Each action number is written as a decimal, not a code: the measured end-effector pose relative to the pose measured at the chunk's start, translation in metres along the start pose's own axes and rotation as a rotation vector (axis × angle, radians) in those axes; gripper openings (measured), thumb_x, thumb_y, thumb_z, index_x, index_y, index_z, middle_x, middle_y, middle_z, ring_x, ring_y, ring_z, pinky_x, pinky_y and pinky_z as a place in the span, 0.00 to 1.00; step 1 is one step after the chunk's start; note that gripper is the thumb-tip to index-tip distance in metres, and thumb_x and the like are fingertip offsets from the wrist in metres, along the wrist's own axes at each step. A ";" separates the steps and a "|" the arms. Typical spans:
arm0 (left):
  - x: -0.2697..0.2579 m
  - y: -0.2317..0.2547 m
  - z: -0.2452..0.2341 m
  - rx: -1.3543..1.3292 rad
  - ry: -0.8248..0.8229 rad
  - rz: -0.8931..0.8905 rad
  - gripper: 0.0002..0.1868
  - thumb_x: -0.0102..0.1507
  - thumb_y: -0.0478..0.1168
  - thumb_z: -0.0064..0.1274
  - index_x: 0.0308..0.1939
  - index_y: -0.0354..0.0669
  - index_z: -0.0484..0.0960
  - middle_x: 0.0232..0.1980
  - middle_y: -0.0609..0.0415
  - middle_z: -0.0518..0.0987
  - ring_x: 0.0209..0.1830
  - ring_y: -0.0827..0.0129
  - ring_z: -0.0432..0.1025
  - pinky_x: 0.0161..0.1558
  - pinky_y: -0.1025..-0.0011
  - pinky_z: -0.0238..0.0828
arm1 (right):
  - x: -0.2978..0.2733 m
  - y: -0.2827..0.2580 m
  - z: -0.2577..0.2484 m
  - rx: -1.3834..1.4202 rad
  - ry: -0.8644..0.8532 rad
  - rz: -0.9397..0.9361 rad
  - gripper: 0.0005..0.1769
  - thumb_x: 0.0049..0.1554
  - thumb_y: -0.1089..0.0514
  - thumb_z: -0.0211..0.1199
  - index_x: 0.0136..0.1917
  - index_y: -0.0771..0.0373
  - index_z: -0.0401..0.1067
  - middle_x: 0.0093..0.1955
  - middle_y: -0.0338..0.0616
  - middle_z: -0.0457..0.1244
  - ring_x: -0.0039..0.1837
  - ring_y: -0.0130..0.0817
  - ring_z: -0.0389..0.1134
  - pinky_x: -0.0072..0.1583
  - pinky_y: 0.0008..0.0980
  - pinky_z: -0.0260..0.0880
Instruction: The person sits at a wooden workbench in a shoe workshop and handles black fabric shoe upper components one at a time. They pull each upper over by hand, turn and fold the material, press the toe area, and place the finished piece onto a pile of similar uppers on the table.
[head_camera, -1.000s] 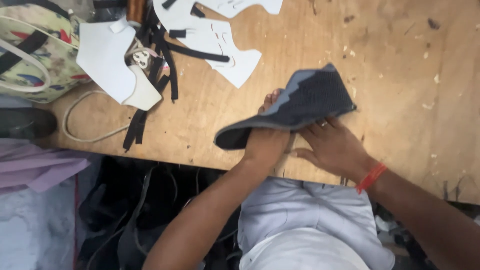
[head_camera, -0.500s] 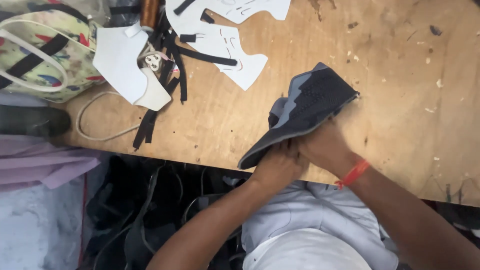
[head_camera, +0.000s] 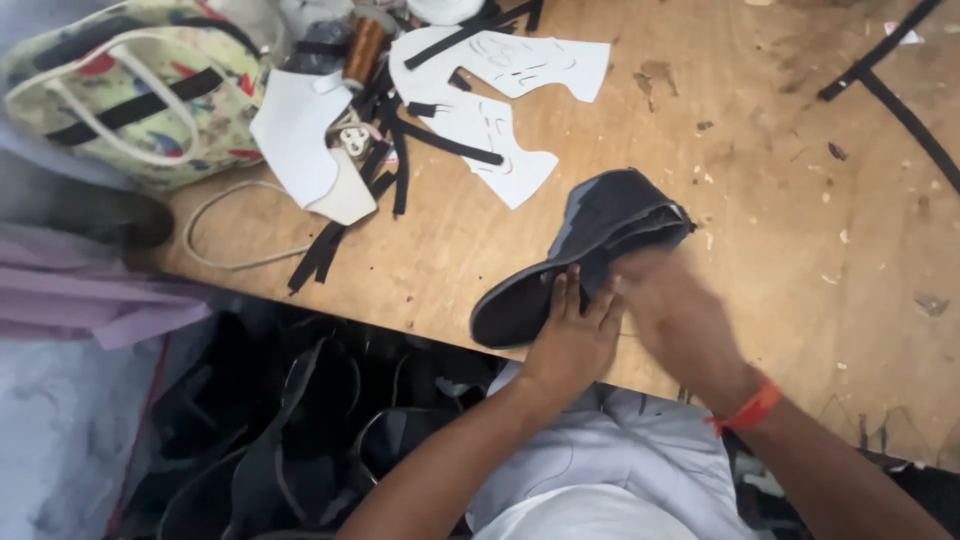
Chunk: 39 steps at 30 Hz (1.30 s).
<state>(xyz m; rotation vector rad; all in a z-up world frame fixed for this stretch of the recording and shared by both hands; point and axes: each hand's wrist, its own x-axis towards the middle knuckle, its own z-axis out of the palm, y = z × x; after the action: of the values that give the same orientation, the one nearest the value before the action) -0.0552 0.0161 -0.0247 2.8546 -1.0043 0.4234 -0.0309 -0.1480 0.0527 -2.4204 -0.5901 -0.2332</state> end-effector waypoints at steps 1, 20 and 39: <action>0.000 -0.001 0.002 -0.071 0.039 -0.010 0.30 0.62 0.38 0.42 0.69 0.32 0.71 0.73 0.38 0.71 0.71 0.22 0.61 0.73 0.38 0.53 | 0.008 -0.011 -0.015 -0.049 0.247 -0.033 0.19 0.63 0.58 0.62 0.67 0.59 0.67 0.65 0.49 0.64 0.68 0.52 0.66 0.69 0.49 0.63; 0.033 -0.046 0.061 -0.472 -0.051 -0.134 0.27 0.63 0.37 0.50 0.66 0.27 0.71 0.61 0.30 0.76 0.58 0.42 0.74 0.54 0.52 0.71 | -0.005 -0.037 -0.021 0.132 -0.478 -0.043 0.21 0.59 0.54 0.59 0.62 0.64 0.75 0.57 0.53 0.70 0.58 0.48 0.72 0.56 0.43 0.72; 0.068 -0.055 0.040 -0.623 0.250 -0.202 0.24 0.58 0.32 0.47 0.58 0.34 0.78 0.61 0.34 0.78 0.64 0.43 0.70 0.67 0.55 0.63 | 0.024 0.069 0.001 -0.203 -0.217 -0.049 0.24 0.57 0.61 0.53 0.67 0.64 0.70 0.67 0.58 0.64 0.71 0.54 0.63 0.74 0.66 0.47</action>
<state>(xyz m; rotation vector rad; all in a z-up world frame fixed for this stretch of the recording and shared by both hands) 0.0392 0.0118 -0.0434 2.2458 -0.6466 0.3567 0.0224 -0.1868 0.0220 -2.6506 -0.7544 -0.0520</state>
